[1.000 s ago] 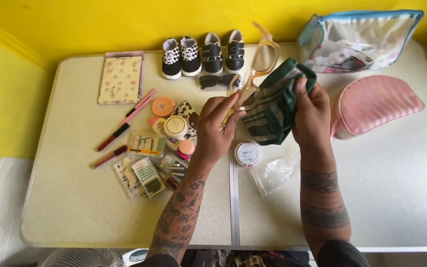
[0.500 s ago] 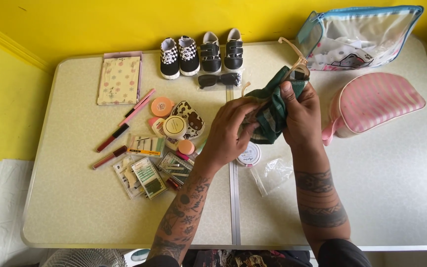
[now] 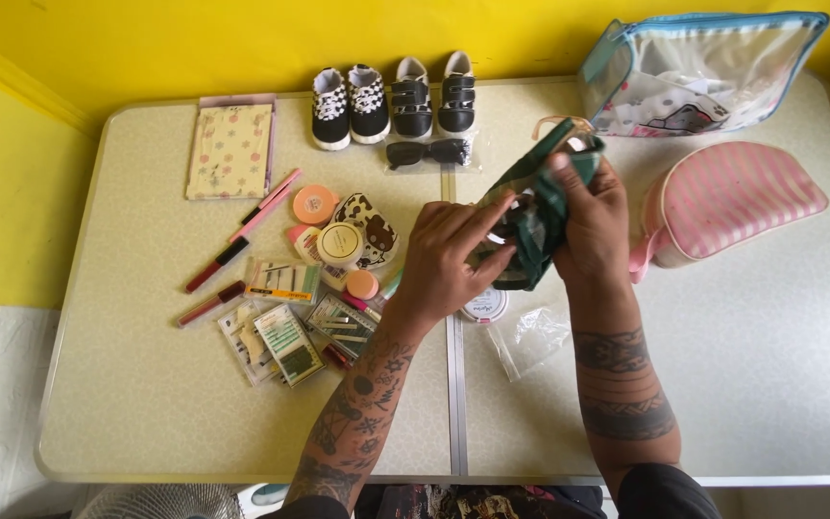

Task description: The recorder takes a pair of glasses out of a plastic bag, cleans them thoroughly with a green cloth, and prepares to put them back.

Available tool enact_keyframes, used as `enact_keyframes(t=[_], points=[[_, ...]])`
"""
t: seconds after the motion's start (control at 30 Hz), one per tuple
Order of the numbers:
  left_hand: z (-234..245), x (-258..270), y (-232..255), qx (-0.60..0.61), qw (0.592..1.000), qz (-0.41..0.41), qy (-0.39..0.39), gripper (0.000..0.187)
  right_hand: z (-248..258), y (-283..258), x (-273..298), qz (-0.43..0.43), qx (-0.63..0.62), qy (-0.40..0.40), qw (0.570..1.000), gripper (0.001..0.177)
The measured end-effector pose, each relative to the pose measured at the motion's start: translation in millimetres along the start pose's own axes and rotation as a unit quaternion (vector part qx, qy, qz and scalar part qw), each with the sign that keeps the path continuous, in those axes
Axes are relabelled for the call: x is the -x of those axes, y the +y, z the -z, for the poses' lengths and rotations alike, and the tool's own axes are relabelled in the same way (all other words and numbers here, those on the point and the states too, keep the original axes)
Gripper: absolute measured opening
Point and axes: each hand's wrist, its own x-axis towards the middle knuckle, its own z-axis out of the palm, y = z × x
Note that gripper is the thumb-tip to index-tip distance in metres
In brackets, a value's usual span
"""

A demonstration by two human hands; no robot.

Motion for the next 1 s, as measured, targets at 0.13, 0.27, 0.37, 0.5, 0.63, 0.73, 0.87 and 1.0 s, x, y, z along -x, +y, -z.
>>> enact_keyframes(t=[0.13,0.27,0.37,0.5,0.63,0.73,0.87,1.0], points=[[11,-7,4,0.028,1.0,-0.005,-0.008,0.071,0,-5,1,-0.011,0.023,0.008,1.0,0.011],[21,-14,15,0.046,0.999,-0.002,-0.023,0.068,22,0,-4,0.005,-0.015,-0.007,1.0,0.013],[22,-14,17,0.044,0.999,0.0,-0.026,0.068,23,1,-6,0.005,-0.031,-0.003,0.999,0.018],[17,-6,7,0.046,0.999,0.013,-0.021,0.07,11,0,0,-0.016,-0.023,0.001,1.0,0.019],[21,-6,5,0.053,0.998,0.028,-0.009,0.071,-3,4,4,-0.049,-0.006,-0.013,0.999,0.015],[25,-8,8,0.049,0.998,0.039,-0.009,0.071,7,5,0,-0.05,0.001,-0.03,0.998,0.014],[24,-12,13,0.043,0.999,0.025,-0.012,0.07,25,4,-6,-0.012,-0.013,-0.027,0.999,0.018],[18,-8,11,0.028,0.999,0.027,-0.016,0.07,13,-3,-2,-0.01,-0.049,-0.009,0.999,0.022]])
